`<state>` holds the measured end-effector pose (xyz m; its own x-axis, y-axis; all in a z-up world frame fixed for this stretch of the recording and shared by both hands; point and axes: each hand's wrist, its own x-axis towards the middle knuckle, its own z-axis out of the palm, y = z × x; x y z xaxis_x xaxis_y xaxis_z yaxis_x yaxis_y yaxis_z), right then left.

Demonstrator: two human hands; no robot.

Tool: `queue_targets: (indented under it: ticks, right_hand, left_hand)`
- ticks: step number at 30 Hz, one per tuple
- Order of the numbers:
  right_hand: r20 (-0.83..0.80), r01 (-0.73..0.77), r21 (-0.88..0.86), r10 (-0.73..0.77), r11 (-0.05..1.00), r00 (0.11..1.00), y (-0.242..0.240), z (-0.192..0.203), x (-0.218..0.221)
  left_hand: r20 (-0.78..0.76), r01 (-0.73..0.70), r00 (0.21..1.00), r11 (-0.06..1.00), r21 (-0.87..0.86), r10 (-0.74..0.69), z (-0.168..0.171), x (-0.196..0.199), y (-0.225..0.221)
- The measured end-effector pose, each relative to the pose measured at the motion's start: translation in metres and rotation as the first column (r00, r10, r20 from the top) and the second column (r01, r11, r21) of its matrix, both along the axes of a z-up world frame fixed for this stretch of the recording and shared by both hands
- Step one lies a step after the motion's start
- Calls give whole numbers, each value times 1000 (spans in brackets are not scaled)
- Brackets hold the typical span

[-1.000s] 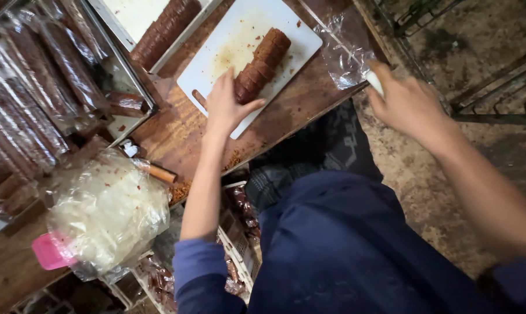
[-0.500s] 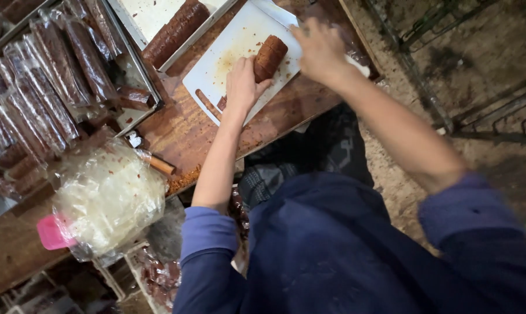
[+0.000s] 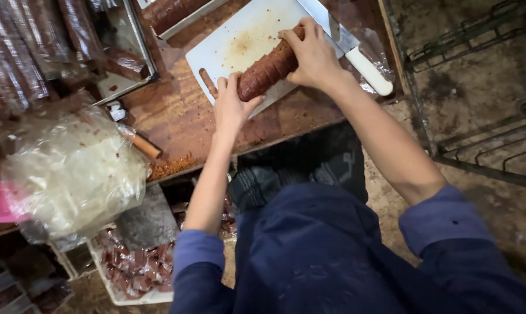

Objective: Slicing long bread rolls into smaller pieces using a knife on a cutting board in a bakery production area.

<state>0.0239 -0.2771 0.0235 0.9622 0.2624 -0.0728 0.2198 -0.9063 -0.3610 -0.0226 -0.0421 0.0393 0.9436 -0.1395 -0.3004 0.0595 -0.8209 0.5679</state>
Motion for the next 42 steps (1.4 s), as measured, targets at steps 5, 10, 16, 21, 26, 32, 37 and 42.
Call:
queue_targets:
  ticks: [5,10,16,21,26,32,37,42]
  right_hand:
    - [265,-91,202,35,975,964,17,14,15]
    - [427,-54,342,-104,938,898,64,63,126]
    - [-297,254,692,-55,676,953,108,0,268]
    - [-77,107,751,-75,652,994,106,-28,262]
    - [122,-11,712,-108,702,987,104,-45,263]
    - [211,-69,740,-133,669,968,103,-49,250]
    - [-5,122,750,-178,650,984,92,-46,261]
    - [158,57,763,-271,644,949,97,-66,263]
  left_hand:
    - [269,-102,956,992,-79,120,-16,19,12]
    - [494,-39,869,998,45,11,49,151,56]
    - [-142,203,978,861,467,-153,47,302,133]
    - [-283,410,910,760,505,-304,48,321,131]
    - [113,388,833,718,578,-541,-25,329,153]
    - [548,285,713,895,342,-437,-39,312,156]
    - [318,256,833,826,503,-452,-3,335,143]
    - [509,224,687,818,530,-518,-18,407,74]
